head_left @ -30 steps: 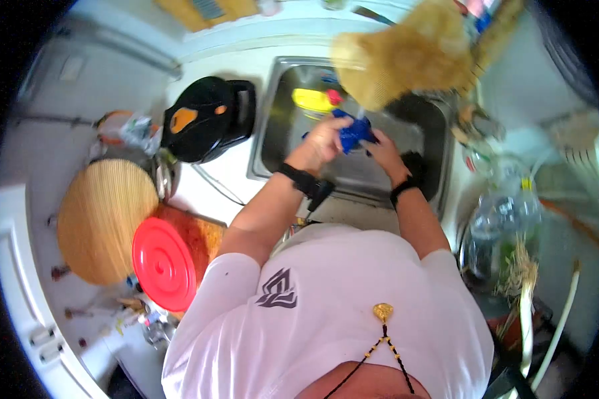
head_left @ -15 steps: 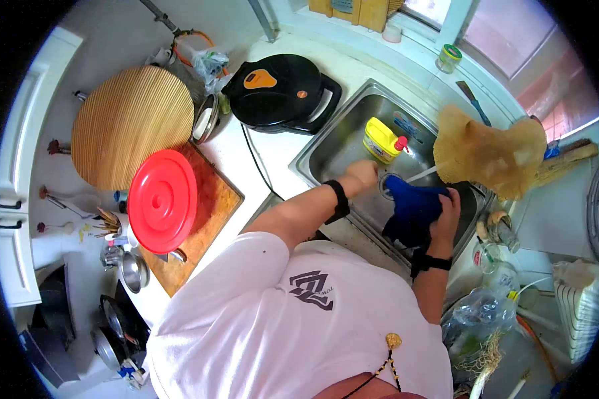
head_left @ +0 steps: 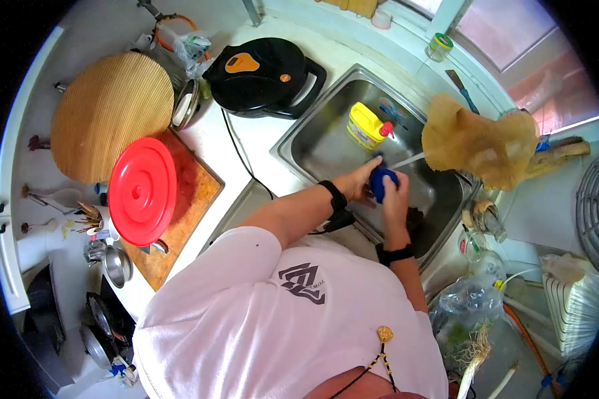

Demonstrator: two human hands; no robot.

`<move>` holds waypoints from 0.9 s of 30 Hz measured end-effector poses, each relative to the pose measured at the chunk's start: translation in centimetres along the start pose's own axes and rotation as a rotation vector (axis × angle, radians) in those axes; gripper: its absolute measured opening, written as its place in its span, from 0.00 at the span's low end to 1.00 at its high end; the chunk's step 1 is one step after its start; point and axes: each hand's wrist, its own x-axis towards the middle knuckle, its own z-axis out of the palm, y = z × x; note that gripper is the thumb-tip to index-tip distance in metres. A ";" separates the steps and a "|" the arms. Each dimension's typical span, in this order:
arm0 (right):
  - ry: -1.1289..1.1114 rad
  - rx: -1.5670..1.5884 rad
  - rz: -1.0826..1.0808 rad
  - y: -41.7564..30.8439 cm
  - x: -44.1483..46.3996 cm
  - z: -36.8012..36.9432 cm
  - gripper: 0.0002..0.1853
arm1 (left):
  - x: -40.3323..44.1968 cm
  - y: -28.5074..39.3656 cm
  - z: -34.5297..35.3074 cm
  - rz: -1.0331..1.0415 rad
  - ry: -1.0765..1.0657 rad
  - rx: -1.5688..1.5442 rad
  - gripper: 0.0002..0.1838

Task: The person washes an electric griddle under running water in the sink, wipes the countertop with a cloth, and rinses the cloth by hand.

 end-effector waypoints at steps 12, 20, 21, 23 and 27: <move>-0.036 0.700 0.636 3.9 3.9 0.0 0.23 | -2.1 0.1 4.5 0.140 -0.027 -0.247 0.31; 0.031 -0.228 -0.558 -2.7 0.7 0.0 0.17 | -1.5 0.6 3.1 0.023 -0.330 -0.204 0.21; -0.008 -0.345 -0.621 -1.5 1.1 -1.4 0.18 | -2.3 0.8 3.4 0.008 -0.343 -0.166 0.22; -0.091 -0.519 -0.713 -0.4 1.0 -3.2 0.21 | -2.9 1.9 2.9 0.000 -0.354 -0.205 0.22; -0.108 -0.457 -0.710 -0.9 -1.2 -2.1 0.18 | -0.8 0.8 2.9 0.043 -0.255 -0.232 0.22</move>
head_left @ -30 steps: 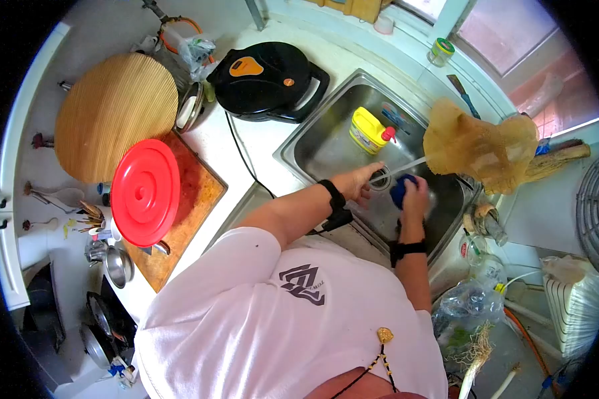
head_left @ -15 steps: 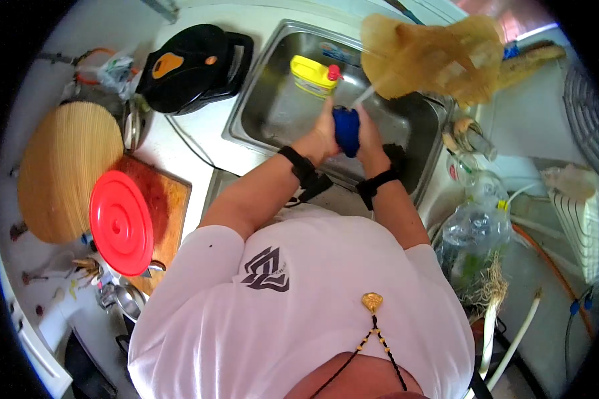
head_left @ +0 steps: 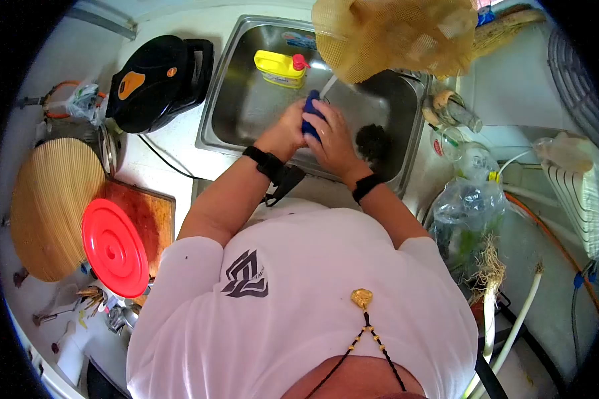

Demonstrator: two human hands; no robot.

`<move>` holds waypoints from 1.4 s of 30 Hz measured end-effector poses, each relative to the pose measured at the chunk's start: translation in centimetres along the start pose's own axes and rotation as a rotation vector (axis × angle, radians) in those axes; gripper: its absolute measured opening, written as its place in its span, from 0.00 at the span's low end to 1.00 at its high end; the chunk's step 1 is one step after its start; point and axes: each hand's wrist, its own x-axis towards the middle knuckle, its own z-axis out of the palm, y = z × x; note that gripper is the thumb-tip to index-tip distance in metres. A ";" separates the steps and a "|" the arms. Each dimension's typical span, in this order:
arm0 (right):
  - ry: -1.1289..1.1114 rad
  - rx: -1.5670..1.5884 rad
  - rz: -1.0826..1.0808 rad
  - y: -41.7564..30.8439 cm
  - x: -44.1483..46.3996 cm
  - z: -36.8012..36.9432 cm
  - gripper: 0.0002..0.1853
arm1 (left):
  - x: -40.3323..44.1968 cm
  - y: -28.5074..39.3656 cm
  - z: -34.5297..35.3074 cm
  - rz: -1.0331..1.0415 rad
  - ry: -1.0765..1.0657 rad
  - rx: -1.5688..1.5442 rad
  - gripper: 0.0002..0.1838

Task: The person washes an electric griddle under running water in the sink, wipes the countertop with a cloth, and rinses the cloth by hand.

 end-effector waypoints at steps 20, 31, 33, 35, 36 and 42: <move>0.323 0.472 0.929 6.0 2.7 5.4 0.24 | 2.8 -1.5 -0.8 0.586 0.563 1.584 0.15; 0.479 1.298 1.294 5.7 2.3 5.0 0.16 | 2.5 -2.0 -1.5 0.855 0.590 1.646 0.23; 0.386 1.392 1.332 6.8 2.0 5.4 0.14 | 2.1 -1.8 -1.2 0.847 0.581 1.639 0.24; 0.328 1.247 1.261 5.6 2.7 2.9 0.16 | 1.9 -1.3 -1.7 0.832 0.508 1.499 0.22; 0.268 1.101 1.194 5.2 2.9 1.7 0.17 | 1.2 -0.7 -1.1 0.831 0.507 1.501 0.22; 0.240 0.428 0.918 8.3 0.3 0.2 0.27 | -3.5 3.4 1.8 0.114 0.238 0.733 0.24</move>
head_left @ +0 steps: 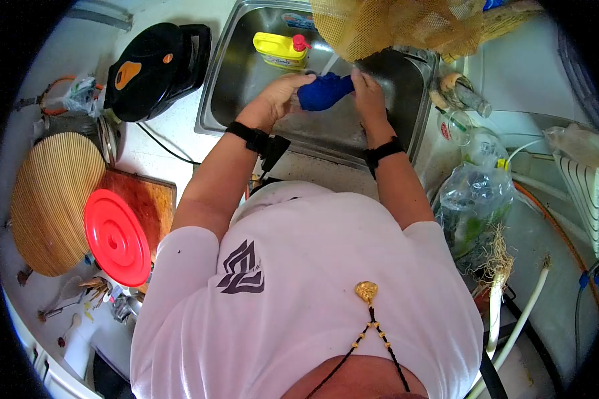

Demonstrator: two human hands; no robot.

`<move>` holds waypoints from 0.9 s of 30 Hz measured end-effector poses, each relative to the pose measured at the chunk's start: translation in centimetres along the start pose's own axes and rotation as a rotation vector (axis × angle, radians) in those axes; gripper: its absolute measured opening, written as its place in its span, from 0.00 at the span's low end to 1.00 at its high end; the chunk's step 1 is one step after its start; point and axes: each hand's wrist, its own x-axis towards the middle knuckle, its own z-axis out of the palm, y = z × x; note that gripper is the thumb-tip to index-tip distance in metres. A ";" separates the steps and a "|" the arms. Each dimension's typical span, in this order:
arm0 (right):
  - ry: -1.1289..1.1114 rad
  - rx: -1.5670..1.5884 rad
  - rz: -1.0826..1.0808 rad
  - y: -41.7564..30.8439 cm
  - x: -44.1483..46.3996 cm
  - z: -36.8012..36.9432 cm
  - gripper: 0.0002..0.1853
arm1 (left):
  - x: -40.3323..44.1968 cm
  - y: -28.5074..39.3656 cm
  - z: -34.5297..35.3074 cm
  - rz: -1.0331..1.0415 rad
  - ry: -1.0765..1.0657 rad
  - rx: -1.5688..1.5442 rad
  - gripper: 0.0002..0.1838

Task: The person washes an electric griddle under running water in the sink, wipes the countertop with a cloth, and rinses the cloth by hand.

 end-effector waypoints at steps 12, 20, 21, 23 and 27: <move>0.020 -0.472 -0.346 -0.5 -1.5 -2.0 0.21 | 2.3 -1.3 -3.0 0.112 0.370 -0.216 0.10; -0.322 -0.099 -0.426 -4.6 -6.1 0.0 0.14 | 2.0 -2.1 -2.8 0.155 0.137 -0.690 0.14; -0.501 -0.049 -0.562 -4.5 -6.3 0.1 0.12 | 2.4 -2.2 -3.1 0.188 0.053 -0.781 0.18; -0.554 -0.126 -0.481 -4.4 -6.1 0.0 0.13 | 3.3 -2.5 -3.7 0.220 -0.035 -0.866 0.22; -0.191 -0.332 -0.289 -0.3 -4.5 0.5 0.23 | 1.4 -1.6 -2.5 0.220 -0.150 -0.766 0.24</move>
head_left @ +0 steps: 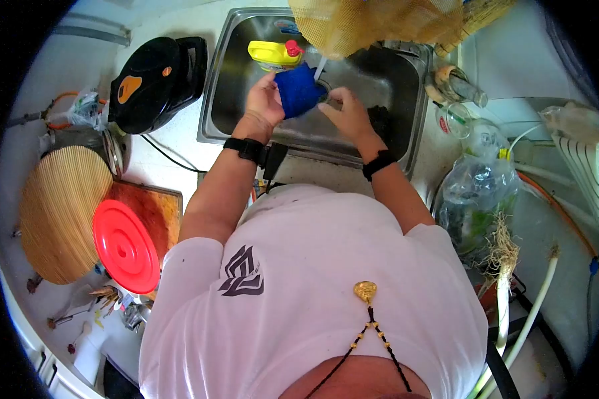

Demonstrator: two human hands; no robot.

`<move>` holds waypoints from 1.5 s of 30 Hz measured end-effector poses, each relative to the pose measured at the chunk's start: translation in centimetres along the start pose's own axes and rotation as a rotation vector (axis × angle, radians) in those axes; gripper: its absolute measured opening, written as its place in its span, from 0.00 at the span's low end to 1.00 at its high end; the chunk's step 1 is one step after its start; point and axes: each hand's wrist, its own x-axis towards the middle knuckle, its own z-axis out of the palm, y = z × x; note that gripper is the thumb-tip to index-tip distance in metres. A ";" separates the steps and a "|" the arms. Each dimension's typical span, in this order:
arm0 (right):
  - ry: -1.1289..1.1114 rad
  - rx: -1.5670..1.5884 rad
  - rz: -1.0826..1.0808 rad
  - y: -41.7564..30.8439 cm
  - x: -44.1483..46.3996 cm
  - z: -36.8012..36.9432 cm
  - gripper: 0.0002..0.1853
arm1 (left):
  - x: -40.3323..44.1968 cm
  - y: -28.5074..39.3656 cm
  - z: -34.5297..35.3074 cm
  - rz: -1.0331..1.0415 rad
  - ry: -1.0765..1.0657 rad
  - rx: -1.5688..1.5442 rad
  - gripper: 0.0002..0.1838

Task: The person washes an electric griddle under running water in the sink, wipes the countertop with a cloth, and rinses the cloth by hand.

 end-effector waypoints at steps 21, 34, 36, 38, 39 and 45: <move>0.160 0.279 -0.197 -4.8 0.9 2.7 0.06 | 0.9 -2.7 -0.3 -0.354 0.112 0.164 0.34; 0.319 0.079 -0.359 -6.9 -0.3 3.5 0.17 | 0.7 -3.2 0.2 -0.143 -0.101 0.034 0.15; 0.265 0.102 -0.406 -8.4 -0.3 2.1 0.19 | 0.0 -3.5 1.6 -0.213 -0.096 0.054 0.17; 0.173 0.106 -0.229 -4.7 1.9 2.3 0.24 | 1.3 -3.6 1.6 -0.230 0.008 0.090 0.20; 0.188 -0.112 -0.351 -2.5 2.8 1.7 0.27 | -0.3 -3.8 4.0 -0.244 0.122 0.189 0.22; 0.068 0.048 -0.527 -4.3 0.1 0.0 0.21 | 0.4 -4.0 3.0 -0.196 0.120 0.114 0.21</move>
